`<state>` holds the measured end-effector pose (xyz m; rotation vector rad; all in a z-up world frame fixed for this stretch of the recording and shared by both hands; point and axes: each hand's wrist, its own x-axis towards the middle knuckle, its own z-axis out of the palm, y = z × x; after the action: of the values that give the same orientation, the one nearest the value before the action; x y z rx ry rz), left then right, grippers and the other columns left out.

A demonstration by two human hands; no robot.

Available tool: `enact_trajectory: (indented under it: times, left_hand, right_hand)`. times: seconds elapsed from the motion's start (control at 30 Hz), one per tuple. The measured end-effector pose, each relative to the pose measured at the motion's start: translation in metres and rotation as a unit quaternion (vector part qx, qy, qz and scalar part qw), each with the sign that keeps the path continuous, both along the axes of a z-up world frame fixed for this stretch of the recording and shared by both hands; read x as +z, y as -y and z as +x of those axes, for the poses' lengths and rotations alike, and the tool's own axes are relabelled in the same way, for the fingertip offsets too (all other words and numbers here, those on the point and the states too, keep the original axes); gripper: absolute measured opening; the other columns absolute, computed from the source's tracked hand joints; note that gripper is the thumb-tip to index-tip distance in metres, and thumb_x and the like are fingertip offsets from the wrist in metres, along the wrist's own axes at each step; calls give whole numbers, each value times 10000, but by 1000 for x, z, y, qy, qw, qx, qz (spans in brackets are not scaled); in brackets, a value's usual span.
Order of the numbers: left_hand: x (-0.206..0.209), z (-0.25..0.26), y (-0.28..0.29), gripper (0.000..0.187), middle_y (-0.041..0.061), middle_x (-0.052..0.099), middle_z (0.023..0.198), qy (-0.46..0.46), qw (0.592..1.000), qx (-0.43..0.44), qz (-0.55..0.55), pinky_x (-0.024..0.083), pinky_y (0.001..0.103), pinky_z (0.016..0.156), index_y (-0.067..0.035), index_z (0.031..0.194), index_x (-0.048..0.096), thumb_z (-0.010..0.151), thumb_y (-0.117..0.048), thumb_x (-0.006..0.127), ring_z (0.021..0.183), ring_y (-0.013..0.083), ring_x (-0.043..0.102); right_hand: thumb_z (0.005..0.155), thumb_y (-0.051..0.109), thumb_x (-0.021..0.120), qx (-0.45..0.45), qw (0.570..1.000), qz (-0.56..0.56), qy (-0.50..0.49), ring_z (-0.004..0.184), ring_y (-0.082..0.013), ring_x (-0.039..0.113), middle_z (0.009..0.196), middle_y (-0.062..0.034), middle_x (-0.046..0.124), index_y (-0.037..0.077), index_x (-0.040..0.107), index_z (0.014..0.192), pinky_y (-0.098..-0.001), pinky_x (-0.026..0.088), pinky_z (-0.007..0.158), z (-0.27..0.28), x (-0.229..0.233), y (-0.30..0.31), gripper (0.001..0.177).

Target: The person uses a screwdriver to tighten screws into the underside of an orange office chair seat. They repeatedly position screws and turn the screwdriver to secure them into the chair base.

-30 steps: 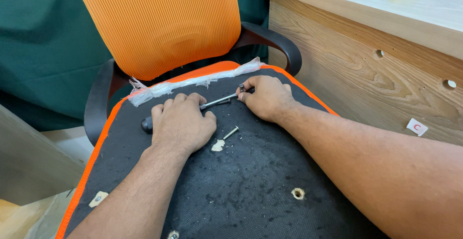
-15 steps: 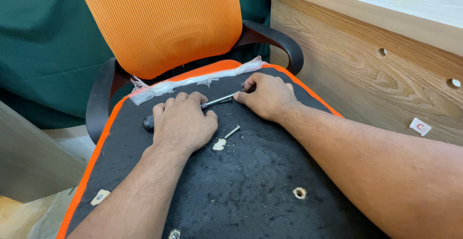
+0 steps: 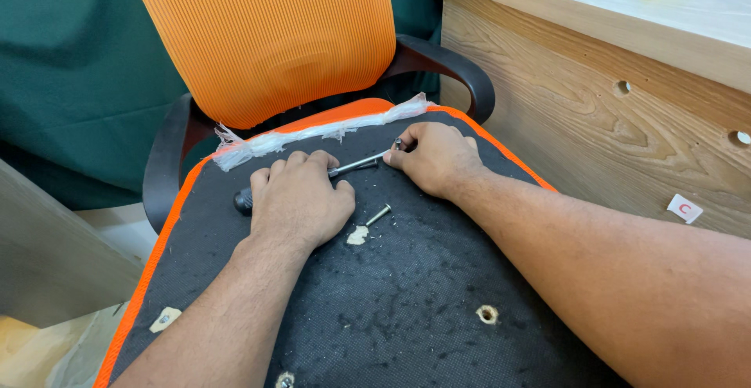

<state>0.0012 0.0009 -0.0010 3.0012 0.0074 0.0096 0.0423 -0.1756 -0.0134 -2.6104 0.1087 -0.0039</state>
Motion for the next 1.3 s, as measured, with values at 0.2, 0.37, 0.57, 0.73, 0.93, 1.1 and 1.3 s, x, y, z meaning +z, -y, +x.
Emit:
enact_trajectory:
  times: [0.2, 0.37, 0.57, 0.73, 0.93, 1.1, 1.3]
  left_hand:
    - [0, 0, 0, 527, 67, 599, 1354, 18, 1000, -4, -2, 266, 444, 1154, -224, 1414, 586, 910, -378, 573, 1321, 198, 492]
    - [0, 0, 0, 525, 73, 603, 1353, 15, 1000, -3, -1, 275, 447, 1146, -223, 1420, 584, 921, -385, 564, 1315, 213, 497]
    - [-1, -2, 0, 528, 73, 611, 1346, 27, 1000, -6, -3, 273, 447, 1150, -222, 1421, 585, 918, -382, 565, 1311, 212, 506]
    - [2, -7, 1, 529, 83, 609, 1343, 41, 999, -5, 8, 267, 463, 1147, -220, 1421, 580, 917, -379, 567, 1312, 227, 504]
    - [13, -22, 3, 517, 92, 597, 1357, 74, 997, -12, 20, 270, 470, 1138, -219, 1406, 590, 915, -383, 569, 1315, 253, 501]
    - [15, -40, 5, 505, 95, 604, 1337, 104, 994, -17, 28, 268, 482, 1129, -210, 1392, 598, 917, -379, 563, 1313, 254, 501]
    - [8, -69, 20, 508, 102, 585, 1357, 142, 990, -6, 21, 263, 499, 1110, -199, 1381, 607, 914, -391, 552, 1314, 281, 486]
  right_hand:
    - [918, 386, 671, 66, 996, 30, 54, 1027, -138, 692, 1045, 32, 769, 297, 793, 1093, -378, 440, 1009, 0, -3, 7, 231]
    - [975, 439, 656, 48, 991, 113, 56, 899, -195, 726, 951, -94, 770, 157, 795, 1056, -351, 546, 856, -4, -3, 10, 325]
    - [953, 436, 628, 88, 983, 139, 84, 917, -175, 726, 956, -72, 772, 137, 780, 1066, -343, 553, 881, -17, 0, 13, 355]
    - [924, 440, 634, 157, 980, 85, 83, 986, -159, 716, 1017, -37, 770, 179, 764, 1106, -320, 533, 933, -30, 4, 11, 344]
    - [889, 395, 663, 181, 975, 79, 106, 1035, -173, 713, 1050, -36, 778, 197, 773, 1079, -336, 523, 965, -53, 9, 12, 296]
    - [883, 355, 674, 196, 966, 52, 158, 1088, -219, 695, 1094, -59, 763, 210, 777, 1080, -363, 506, 992, -70, 9, 16, 265]
    - [897, 303, 633, 213, 957, 43, 191, 1111, -228, 700, 1127, -70, 768, 182, 773, 1097, -368, 501, 1015, -96, 6, 22, 272]
